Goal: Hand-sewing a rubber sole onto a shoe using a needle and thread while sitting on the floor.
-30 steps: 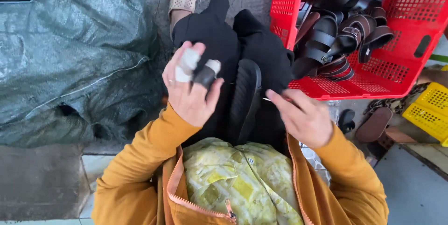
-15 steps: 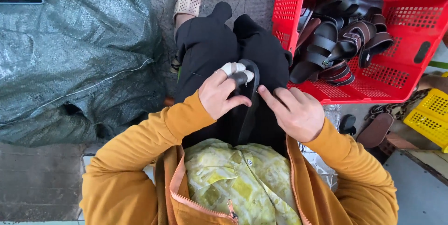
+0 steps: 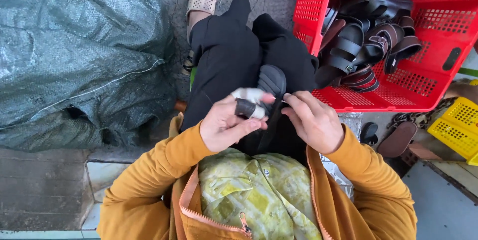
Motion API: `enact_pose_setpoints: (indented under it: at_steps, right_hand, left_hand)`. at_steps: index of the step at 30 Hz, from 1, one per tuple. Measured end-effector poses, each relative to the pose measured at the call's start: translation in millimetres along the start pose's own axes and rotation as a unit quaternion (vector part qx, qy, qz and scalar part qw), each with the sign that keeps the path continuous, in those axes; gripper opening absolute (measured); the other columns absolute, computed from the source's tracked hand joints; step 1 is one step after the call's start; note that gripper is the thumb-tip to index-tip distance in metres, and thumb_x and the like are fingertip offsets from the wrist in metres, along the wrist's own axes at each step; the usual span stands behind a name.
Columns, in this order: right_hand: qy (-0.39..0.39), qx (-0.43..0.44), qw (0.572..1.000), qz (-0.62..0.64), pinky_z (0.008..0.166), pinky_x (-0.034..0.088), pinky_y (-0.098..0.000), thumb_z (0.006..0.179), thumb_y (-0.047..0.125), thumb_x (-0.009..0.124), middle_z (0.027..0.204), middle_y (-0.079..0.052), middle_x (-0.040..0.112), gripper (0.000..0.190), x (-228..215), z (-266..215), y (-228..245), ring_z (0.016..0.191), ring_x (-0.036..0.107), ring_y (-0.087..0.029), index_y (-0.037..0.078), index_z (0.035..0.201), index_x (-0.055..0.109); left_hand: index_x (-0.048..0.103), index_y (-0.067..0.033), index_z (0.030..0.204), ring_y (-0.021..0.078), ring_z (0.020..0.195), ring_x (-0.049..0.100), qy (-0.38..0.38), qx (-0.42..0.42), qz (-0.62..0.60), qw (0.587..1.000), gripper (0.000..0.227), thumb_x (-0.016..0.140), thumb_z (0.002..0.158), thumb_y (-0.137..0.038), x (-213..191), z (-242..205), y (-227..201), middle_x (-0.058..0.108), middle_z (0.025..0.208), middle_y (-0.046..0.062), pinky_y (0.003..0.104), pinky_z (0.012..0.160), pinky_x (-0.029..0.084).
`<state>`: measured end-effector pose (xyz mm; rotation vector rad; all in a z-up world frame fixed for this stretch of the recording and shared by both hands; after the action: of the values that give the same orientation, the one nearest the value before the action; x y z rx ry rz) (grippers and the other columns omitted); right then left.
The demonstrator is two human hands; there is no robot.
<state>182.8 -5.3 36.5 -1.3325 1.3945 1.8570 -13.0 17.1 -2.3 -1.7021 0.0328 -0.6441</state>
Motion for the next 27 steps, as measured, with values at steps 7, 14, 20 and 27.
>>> enact_pose_setpoints:
  at_steps: [7,14,20,27]
  right_hand:
    - [-0.095,-0.004,0.995,0.020,0.065,0.056,-0.0330,0.085,0.014,0.071,0.096,-0.010,0.066,0.027,12,-10,-7,0.075,0.067,-0.025,0.007,0.111,0.065]
    - [0.084,-0.122,0.979,-0.140,0.059,0.054,-0.0338,0.088,-0.002,0.048,0.095,-0.008,0.059,0.036,-62,-3,-2,0.066,0.058,-0.022,0.015,0.112,0.069]
    - [0.136,0.008,0.969,0.204,0.058,0.056,-0.0456,0.090,0.005,0.046,0.100,-0.012,0.063,0.038,-42,-21,-4,0.081,0.065,-0.036,0.012,0.127,0.055]
    - [-0.155,0.073,0.958,0.232,0.062,0.054,-0.0314,0.079,0.006,0.074,0.086,-0.006,0.067,0.013,10,-22,0,0.069,0.064,-0.021,0.006,0.092,0.073]
  left_hand:
    - [0.059,0.0037,0.108,0.0202,0.059,0.069,-0.009,-0.019,0.081,0.996,0.029,0.068,0.080,-0.002,0,9,41,0.060,0.082,0.013,0.019,0.036,0.049]
    - [0.068,-0.0072,0.097,0.0222,0.080,0.067,-0.057,0.217,0.396,0.890,0.023,0.068,0.085,-0.027,28,16,9,0.058,0.096,0.009,0.027,0.065,0.058]
    - [0.059,-0.0019,0.077,0.0295,0.059,0.061,-0.027,0.275,0.402,0.873,0.027,0.073,0.085,-0.023,25,9,14,0.051,0.068,0.010,0.034,0.051,0.051]
    - [0.065,-0.0053,0.107,0.0212,0.066,0.062,-0.036,0.234,0.389,0.891,0.036,0.077,0.079,-0.025,17,-2,5,0.053,0.077,0.003,0.031,0.062,0.056]
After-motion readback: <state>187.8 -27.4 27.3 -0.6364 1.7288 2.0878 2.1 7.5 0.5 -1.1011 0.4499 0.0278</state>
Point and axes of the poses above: each hand's wrist, its own z-axis towards the middle knuckle, its own x-axis out of the palm, y = z × x, the point moved 3 cm from there along z, towards the middle knuckle
